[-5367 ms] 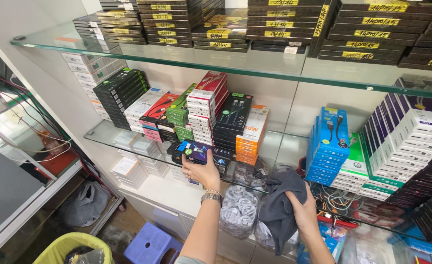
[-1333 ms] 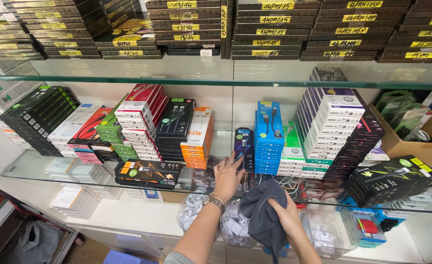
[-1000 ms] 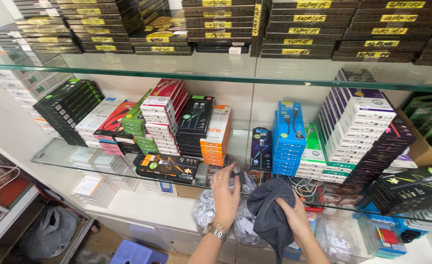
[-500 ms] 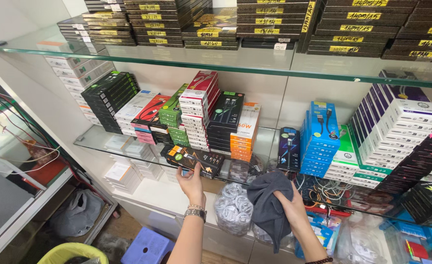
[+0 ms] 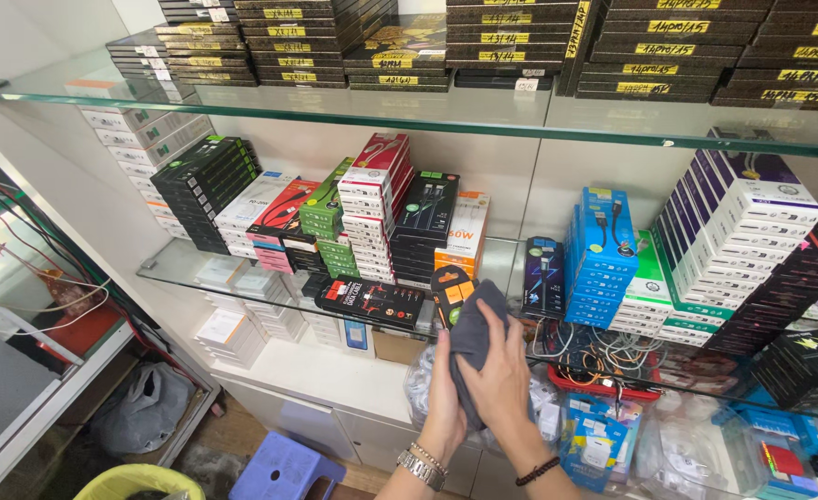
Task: The person wipes the glass shelf and the retail packaging boxes of phone accessories with a gray cloth, lifting each box, wiping its surfaces, and placing it back on the shelf. They work through boxes of different colors one at a time, including purple, green, blue, and orange charger and cable boxes.
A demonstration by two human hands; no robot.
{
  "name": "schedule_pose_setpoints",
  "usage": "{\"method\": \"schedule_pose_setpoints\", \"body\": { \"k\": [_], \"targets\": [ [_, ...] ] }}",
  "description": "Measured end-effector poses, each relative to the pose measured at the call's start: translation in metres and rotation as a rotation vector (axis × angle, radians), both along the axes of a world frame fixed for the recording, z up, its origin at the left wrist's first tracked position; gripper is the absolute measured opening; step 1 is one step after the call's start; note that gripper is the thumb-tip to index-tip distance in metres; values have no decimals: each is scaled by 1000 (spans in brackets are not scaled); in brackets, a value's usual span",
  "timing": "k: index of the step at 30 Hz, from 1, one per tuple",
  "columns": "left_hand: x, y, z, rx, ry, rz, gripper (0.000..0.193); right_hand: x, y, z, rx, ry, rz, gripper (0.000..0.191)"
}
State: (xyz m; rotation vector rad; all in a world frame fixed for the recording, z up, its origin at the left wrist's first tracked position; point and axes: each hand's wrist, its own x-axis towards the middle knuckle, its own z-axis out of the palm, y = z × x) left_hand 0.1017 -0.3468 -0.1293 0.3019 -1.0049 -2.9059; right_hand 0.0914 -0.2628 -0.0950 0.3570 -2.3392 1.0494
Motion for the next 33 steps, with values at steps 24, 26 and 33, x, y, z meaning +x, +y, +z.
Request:
{"method": "schedule_pose_setpoints", "body": {
  "k": [24,26,33],
  "targets": [
    [-8,26,22,-812,301,226,35,-29,49,-59,-730,-167,201,44],
    [-26,20,29,-677,270,208,36,-16,55,-69,-710,-240,246,49],
    [-43,53,14,-720,270,130,37,-51,87,-47,-718,-324,113,44]
  ]
}}
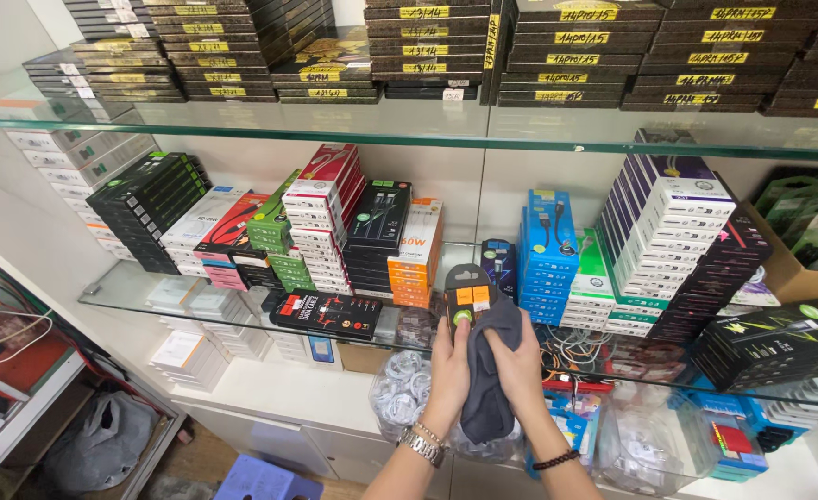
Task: The person wipes the glass shelf and the retail packaging boxes of phone accessories with a gray cloth, lifting each box, wiping its surfaces, and placing it back on the shelf. They work through boxes of different colors one at a time, including purple, green, blue, and orange charger and cable boxes.
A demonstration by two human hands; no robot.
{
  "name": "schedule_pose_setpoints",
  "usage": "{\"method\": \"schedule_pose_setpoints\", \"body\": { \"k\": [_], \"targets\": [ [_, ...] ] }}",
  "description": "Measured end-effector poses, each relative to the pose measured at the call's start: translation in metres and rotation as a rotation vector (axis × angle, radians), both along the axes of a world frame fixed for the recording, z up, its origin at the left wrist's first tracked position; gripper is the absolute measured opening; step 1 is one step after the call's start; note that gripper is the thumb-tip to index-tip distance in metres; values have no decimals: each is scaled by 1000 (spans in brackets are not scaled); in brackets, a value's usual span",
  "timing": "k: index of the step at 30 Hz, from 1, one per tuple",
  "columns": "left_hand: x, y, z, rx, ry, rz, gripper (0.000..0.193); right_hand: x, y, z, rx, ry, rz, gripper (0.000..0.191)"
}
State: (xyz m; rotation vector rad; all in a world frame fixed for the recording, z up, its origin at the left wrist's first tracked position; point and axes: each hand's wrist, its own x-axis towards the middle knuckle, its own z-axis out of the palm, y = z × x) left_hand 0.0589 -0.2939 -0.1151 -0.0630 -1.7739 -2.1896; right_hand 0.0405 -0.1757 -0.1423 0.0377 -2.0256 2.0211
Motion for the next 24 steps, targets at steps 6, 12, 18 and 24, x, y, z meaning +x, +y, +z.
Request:
{"method": "schedule_pose_setpoints", "body": {
  "k": [6,12,18,24],
  "targets": [
    [-66,6,14,288,-79,-149,38,35,37,-50,92,-53,75,53],
    [-155,25,27,-128,-107,73,57,35,91,-74,-12,-129,40,48],
    [-166,18,17,-730,-215,35,76,33,108,-75,70,-55,41,52],
    [-128,41,-20,-928,-92,164,79,25,104,-73,55,-112,17,53]
  ]
}}
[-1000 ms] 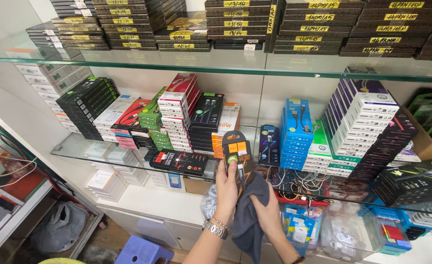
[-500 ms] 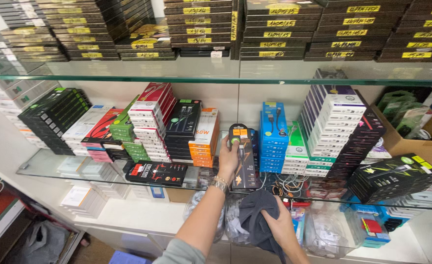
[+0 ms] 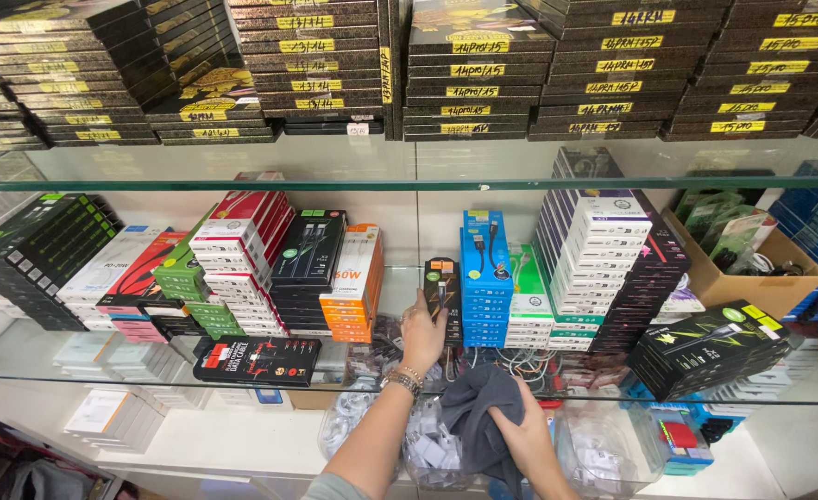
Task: The person wipes the glass shelf and the retail packaging boxes of phone accessories with a gray cloth, lifting each box, wiping its surfaces, and placing it back on the shelf. They work through boxes of different colors one at a time, including purple, green, blue, and orange charger and cable boxes.
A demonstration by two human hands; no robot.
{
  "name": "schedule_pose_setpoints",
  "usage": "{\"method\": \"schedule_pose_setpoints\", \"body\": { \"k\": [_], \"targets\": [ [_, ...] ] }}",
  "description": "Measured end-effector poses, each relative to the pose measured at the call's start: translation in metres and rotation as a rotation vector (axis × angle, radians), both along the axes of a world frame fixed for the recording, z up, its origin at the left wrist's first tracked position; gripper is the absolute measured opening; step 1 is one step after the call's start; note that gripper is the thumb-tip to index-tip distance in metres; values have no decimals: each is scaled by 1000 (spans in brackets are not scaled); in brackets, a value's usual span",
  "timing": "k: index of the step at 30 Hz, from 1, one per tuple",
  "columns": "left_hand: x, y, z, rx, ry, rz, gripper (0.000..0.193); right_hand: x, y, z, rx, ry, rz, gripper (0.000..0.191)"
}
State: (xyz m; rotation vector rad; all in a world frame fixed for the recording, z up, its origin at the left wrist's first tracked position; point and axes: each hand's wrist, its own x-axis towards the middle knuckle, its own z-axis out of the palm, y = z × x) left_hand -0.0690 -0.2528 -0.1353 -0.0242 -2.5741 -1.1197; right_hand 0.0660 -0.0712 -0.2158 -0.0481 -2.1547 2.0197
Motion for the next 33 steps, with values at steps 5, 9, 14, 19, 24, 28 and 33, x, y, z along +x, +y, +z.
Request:
{"method": "schedule_pose_setpoints", "body": {
  "k": [5,9,14,19,24,28,33],
  "targets": [
    [-23,7,-4,-3,-5,29,78,-7,-3,9,69,5,3,54],
    [-9,-10,-13,104,311,-35,72,-11,-4,13,106,-27,-41,59],
    [83,-53,-28,404,205,93,28,-17,-23,16,22,-25,7,48],
    [103,-140,-43,538,461,787,51,-22,-60,20,-31,20,62,48],
    [72,-209,-60,1344,225,789,68,-22,-87,24,-105,-23,98,50],
    [99,-217,-77,1344,178,566,50,-14,-104,46,-22,61,99,52],
    [148,-152,-70,1470,82,48,33,14,-145,91,160,312,283,71]
  ]
}}
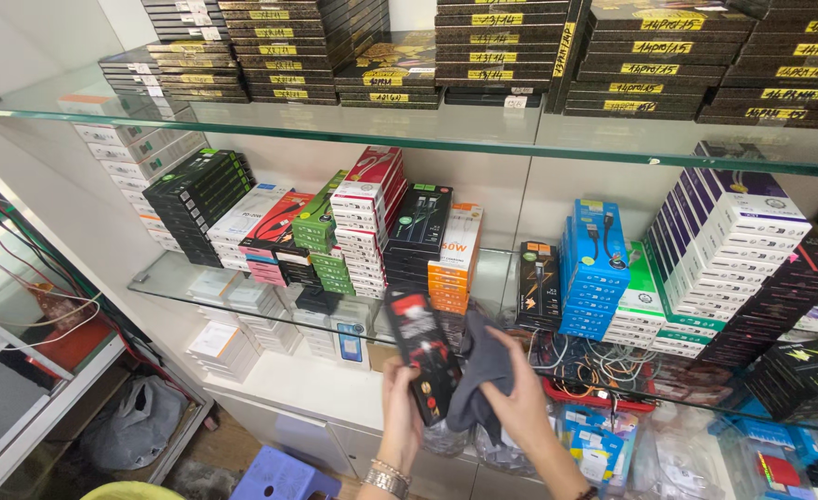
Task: The person wipes the glass shelf and the retail packaging boxes of phone accessories with a gray cloth, lifting each box, wiping its surfaces, and placing it back on the shelf. They work through boxes of different colors one at a time, including purple, green, blue, and orange charger and cable boxes.
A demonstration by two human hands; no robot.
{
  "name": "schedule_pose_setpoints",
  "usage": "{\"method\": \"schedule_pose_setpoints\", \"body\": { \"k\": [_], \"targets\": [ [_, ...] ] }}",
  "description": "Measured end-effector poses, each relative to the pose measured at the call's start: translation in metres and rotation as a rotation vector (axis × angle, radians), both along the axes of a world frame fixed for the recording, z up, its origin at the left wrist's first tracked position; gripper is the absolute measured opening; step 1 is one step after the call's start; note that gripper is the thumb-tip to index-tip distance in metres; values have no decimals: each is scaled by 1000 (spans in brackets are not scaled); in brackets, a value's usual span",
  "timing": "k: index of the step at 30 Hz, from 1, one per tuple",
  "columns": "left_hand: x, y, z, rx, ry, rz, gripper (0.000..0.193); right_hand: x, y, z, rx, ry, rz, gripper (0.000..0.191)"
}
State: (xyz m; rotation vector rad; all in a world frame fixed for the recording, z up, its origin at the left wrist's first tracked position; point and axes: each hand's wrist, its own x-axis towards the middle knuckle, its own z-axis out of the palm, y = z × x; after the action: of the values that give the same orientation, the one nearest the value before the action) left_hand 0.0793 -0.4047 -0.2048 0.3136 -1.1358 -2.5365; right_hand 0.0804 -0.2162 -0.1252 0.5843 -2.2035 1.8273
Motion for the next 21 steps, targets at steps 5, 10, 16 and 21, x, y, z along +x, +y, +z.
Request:
{"method": "schedule_pose_setpoints", "body": {
  "k": [5,10,16,21],
  "targets": [
    [16,61,50,396,-137,-308,52,19,-33,19,457,175,-305,79],
    [29,82,66,-130,-85,-417,45,-11,9,12,179,-127,-453,60],
    [32,93,43,-471,87,-496,47,-25,53,6,-275,-93,-316,42],
    [31,106,37,-688,243,-390,49,-18,46,18,-550,-374,-193,47]
  ]
}}
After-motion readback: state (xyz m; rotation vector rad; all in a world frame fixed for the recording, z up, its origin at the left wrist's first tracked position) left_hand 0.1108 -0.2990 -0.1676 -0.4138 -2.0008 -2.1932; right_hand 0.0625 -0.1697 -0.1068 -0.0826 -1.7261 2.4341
